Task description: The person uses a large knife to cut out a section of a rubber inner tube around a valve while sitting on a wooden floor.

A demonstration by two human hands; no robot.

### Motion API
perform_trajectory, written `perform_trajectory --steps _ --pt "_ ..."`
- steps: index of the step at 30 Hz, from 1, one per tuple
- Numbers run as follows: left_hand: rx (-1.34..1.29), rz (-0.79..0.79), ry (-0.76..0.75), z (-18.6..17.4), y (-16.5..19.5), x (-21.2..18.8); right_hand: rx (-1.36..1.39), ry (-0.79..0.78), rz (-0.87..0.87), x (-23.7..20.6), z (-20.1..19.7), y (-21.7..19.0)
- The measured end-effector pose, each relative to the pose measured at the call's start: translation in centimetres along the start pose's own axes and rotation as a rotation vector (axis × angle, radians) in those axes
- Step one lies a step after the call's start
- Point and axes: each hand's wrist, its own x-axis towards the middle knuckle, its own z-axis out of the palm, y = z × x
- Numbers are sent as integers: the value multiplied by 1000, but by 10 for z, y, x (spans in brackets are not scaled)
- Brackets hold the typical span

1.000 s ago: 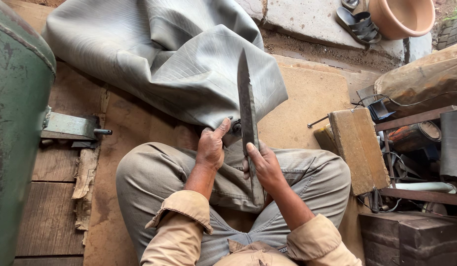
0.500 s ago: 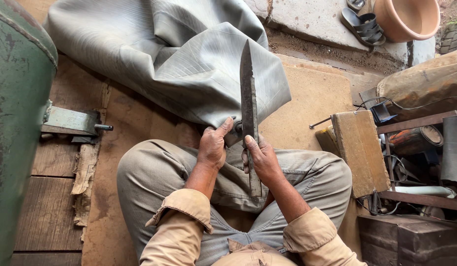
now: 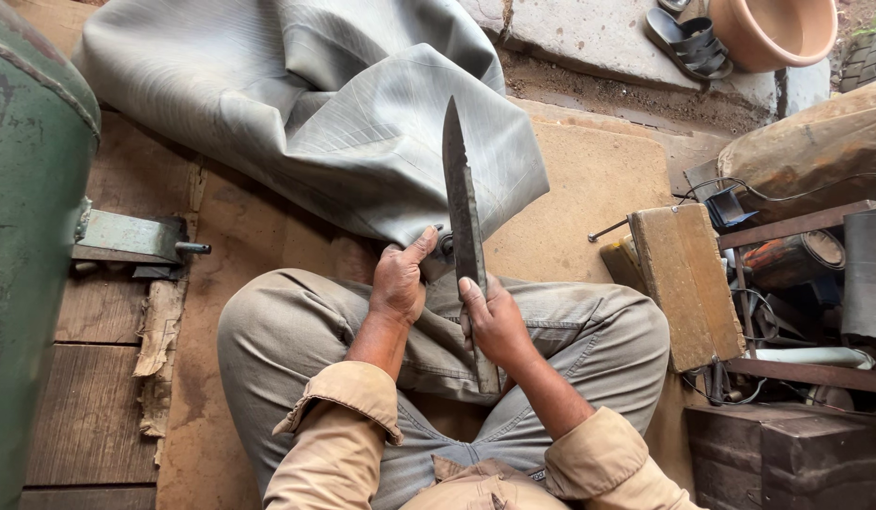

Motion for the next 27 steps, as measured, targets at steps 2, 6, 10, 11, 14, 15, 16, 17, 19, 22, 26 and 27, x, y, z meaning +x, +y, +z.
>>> perform_trajectory --steps 2,6,10,11,14,15,16,17,19,22,26,27 --pt "12 -4 8 0 0 -1 -22 -2 -8 -6 1 2" --pt "28 8 6 -1 1 -1 -93 14 3 -20 1 9" --pt "26 17 18 -1 -2 0 -93 -17 -27 -45 -3 25" --pt "20 21 20 -1 -3 0 -68 -32 -31 -49 -5 29" --pt "44 26 15 -2 -4 0 30 -58 83 -58 -8 37" --pt "59 26 11 -2 -4 0 18 -58 88 -59 -10 38" --pt "62 22 8 -1 -3 0 8 -58 93 -58 -11 39" --pt "66 20 3 -1 -2 0 -1 -58 94 -56 -12 39" --pt "66 20 -13 0 1 -1 11 -88 80 -52 -15 36" --pt "61 16 -36 2 2 -3 21 -112 90 -48 -18 30" --pt "85 16 -32 3 2 -5 56 -116 118 -38 -16 19" --pt "93 12 -30 3 2 -5 57 -123 133 -35 -17 15"
